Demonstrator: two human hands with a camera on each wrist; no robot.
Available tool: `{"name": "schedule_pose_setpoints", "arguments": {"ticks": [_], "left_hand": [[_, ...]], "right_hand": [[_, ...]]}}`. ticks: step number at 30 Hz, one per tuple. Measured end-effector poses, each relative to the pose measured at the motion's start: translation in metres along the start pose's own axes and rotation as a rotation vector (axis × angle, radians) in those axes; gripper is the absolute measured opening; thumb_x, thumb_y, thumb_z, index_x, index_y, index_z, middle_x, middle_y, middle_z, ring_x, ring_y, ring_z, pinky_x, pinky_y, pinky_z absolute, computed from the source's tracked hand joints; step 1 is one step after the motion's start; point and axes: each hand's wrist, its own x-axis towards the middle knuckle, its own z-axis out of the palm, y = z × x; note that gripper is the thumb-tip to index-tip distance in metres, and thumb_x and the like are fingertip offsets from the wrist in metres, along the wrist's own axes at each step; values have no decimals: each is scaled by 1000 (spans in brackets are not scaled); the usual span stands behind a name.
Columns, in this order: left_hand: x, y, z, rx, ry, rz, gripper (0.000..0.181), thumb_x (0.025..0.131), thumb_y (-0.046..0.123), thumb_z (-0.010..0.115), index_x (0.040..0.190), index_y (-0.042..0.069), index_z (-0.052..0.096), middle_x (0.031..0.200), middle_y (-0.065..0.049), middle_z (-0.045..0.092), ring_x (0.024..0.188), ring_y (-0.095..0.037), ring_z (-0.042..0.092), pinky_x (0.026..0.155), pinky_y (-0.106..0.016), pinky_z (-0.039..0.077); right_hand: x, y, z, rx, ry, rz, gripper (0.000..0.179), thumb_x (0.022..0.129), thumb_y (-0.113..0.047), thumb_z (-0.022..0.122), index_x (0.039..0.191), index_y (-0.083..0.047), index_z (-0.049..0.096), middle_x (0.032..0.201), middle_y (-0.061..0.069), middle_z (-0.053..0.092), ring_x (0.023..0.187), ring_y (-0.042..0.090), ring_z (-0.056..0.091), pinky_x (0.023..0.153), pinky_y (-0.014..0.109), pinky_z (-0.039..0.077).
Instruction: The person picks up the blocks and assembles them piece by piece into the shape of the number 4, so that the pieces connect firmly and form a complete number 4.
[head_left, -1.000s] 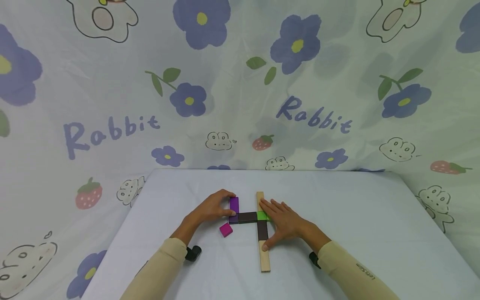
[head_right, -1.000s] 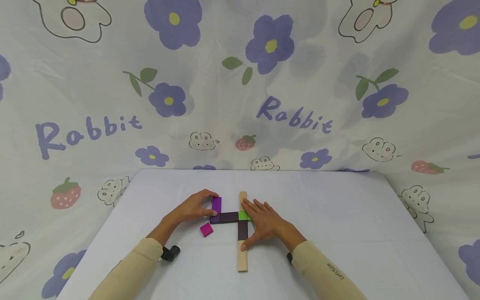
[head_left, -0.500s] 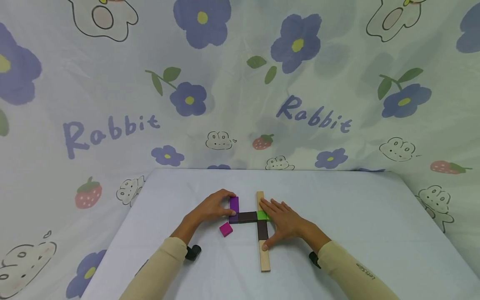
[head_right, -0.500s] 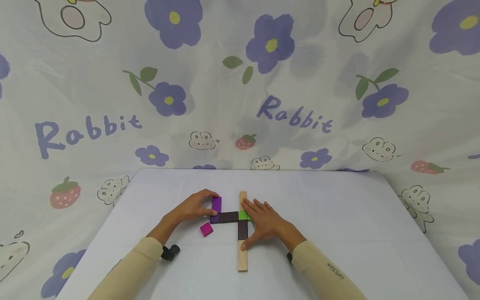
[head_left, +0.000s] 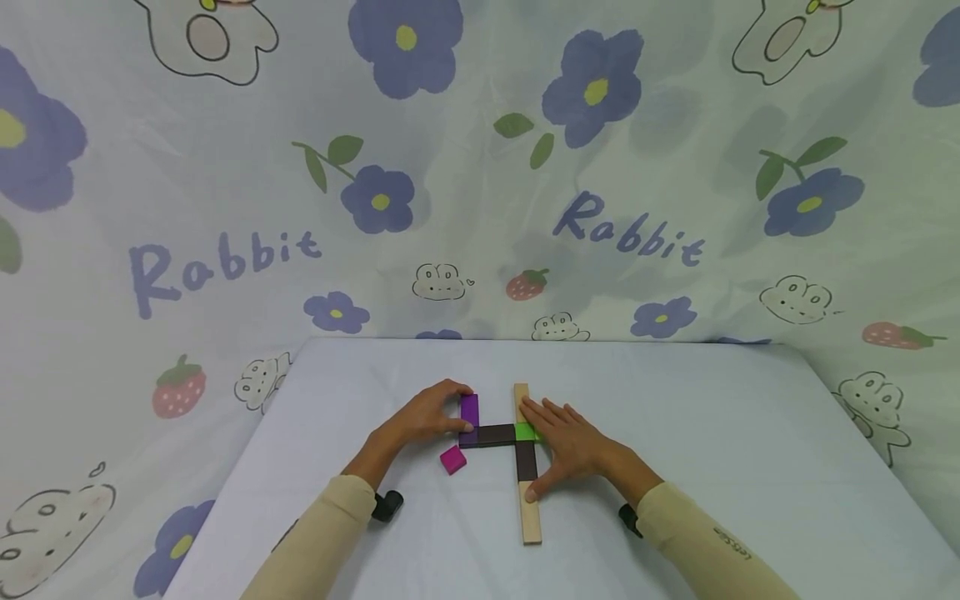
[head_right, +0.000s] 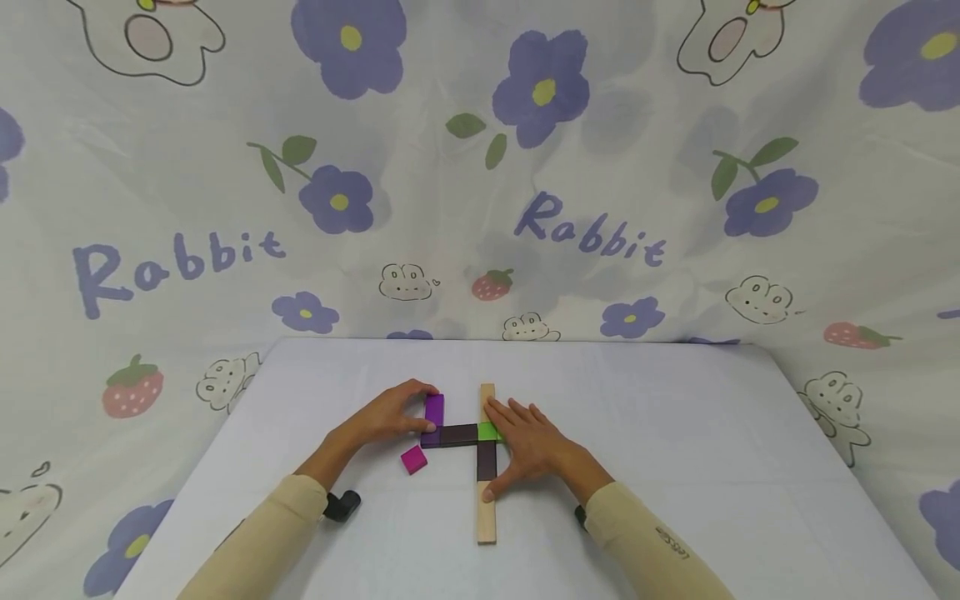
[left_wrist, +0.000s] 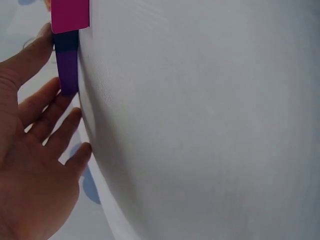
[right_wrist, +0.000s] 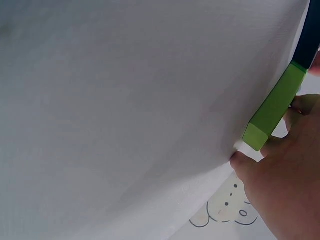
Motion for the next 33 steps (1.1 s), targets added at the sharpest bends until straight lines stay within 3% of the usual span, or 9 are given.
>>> {"name": "schedule_pose_setpoints", "arguments": {"ticks": [22,33], "left_hand": [[-3,-3,-1,-30,9,33,71,84,26,84,144,4,52,143,-14,54,138,-33,45,115,-49,34],[-9,-3,-3,-65,12,15,80,81,36,83,148,9,49,148,-12,49,140,-32,43,115,-53,33]], "right_hand": [[1,-1,1,9,-8,9,137,59,-78,81,164,-17,18,169,2,14,155,30,9,122,55,10],[1,0,0,-1,-7,19,137,58,-79,80,164,-18,18,169,0,13,155,28,9,122,54,9]]}}
